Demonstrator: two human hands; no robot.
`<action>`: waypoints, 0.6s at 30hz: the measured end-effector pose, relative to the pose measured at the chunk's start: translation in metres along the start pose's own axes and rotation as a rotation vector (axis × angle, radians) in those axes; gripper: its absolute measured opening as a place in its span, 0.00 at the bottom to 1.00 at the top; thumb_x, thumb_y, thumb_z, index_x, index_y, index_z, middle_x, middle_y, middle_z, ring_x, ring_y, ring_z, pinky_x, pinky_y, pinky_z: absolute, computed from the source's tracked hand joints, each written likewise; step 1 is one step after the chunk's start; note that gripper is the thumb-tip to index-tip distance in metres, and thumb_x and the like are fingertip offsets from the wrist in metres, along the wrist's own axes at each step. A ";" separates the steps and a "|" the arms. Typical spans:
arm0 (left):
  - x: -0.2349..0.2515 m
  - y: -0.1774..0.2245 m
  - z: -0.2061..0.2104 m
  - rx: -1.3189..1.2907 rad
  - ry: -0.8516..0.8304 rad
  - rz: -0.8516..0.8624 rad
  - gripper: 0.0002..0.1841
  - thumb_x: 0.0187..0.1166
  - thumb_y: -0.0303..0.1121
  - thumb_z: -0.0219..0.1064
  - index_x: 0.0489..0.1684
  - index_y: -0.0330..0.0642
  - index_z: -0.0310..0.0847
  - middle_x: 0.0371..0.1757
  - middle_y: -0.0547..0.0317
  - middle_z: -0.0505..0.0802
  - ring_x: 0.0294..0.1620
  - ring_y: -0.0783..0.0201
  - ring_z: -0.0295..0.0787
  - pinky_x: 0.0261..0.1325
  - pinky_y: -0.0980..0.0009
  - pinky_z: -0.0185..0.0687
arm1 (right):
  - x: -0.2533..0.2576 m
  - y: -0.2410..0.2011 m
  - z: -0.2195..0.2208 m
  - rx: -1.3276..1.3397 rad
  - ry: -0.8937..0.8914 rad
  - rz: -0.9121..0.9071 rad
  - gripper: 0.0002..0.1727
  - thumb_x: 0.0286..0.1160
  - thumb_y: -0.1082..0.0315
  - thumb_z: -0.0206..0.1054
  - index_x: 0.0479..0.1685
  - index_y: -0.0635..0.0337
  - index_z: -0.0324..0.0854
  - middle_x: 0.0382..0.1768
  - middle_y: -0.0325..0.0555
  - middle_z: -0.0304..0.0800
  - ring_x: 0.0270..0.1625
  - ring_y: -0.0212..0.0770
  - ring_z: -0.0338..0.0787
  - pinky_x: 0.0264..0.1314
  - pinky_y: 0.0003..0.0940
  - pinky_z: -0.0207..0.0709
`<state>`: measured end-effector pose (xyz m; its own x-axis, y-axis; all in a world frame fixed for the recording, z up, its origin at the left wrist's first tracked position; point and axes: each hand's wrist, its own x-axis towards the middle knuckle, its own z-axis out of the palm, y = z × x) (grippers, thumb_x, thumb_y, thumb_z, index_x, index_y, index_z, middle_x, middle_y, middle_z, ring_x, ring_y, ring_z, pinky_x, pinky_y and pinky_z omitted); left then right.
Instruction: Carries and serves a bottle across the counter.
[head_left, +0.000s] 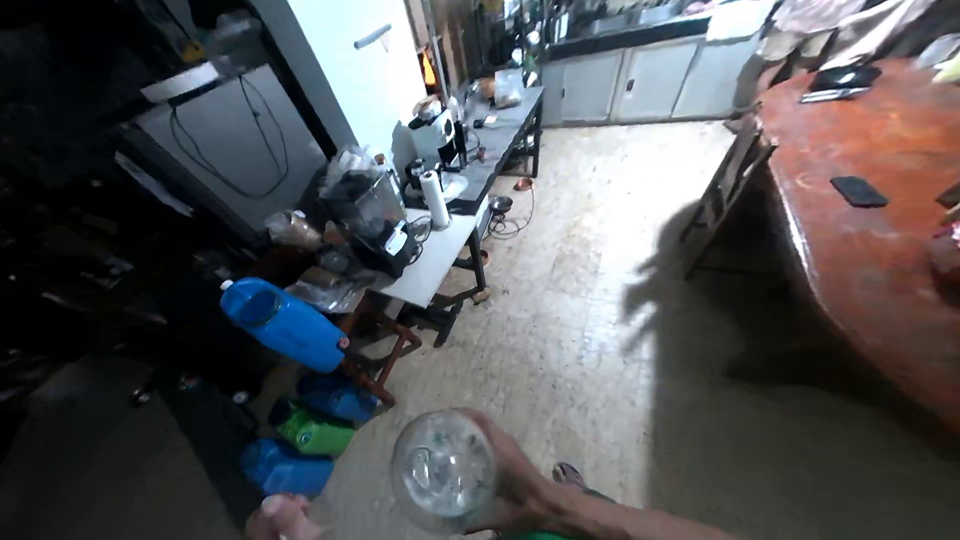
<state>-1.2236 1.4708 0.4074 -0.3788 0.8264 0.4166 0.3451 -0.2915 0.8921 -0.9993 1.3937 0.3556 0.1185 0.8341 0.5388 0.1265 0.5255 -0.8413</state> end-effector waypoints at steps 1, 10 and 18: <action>-0.006 -0.014 -0.004 0.020 -0.036 -0.062 0.21 0.94 0.41 0.47 0.57 0.30 0.77 0.39 0.68 0.83 0.41 0.81 0.81 0.51 0.79 0.80 | 0.008 -0.025 -0.012 0.039 -0.018 0.009 0.55 0.55 0.51 0.88 0.84 0.67 0.62 0.75 0.54 0.79 0.77 0.36 0.80 0.83 0.33 0.74; -0.053 -0.111 -0.012 0.077 -0.115 -0.410 0.22 0.94 0.41 0.45 0.60 0.31 0.78 0.47 0.56 0.85 0.43 0.70 0.81 0.47 0.71 0.80 | 0.060 -0.069 -0.035 0.206 0.009 -0.296 0.26 0.79 0.62 0.68 0.76 0.54 0.73 0.69 0.54 0.84 0.76 0.50 0.83 0.82 0.47 0.77; -0.037 -0.097 -0.007 0.022 -0.119 -0.398 0.16 0.92 0.36 0.43 0.42 0.41 0.76 0.27 0.72 0.75 0.21 0.82 0.67 0.26 0.86 0.65 | 0.072 -0.048 -0.022 0.165 -0.014 -0.377 0.29 0.80 0.59 0.67 0.80 0.48 0.68 0.71 0.54 0.82 0.75 0.54 0.84 0.80 0.51 0.79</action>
<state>-1.2493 1.4648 0.3063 -0.3852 0.9227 0.0162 0.2110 0.0709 0.9749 -0.9753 1.4248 0.4360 0.0802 0.5794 0.8111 -0.0016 0.8138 -0.5812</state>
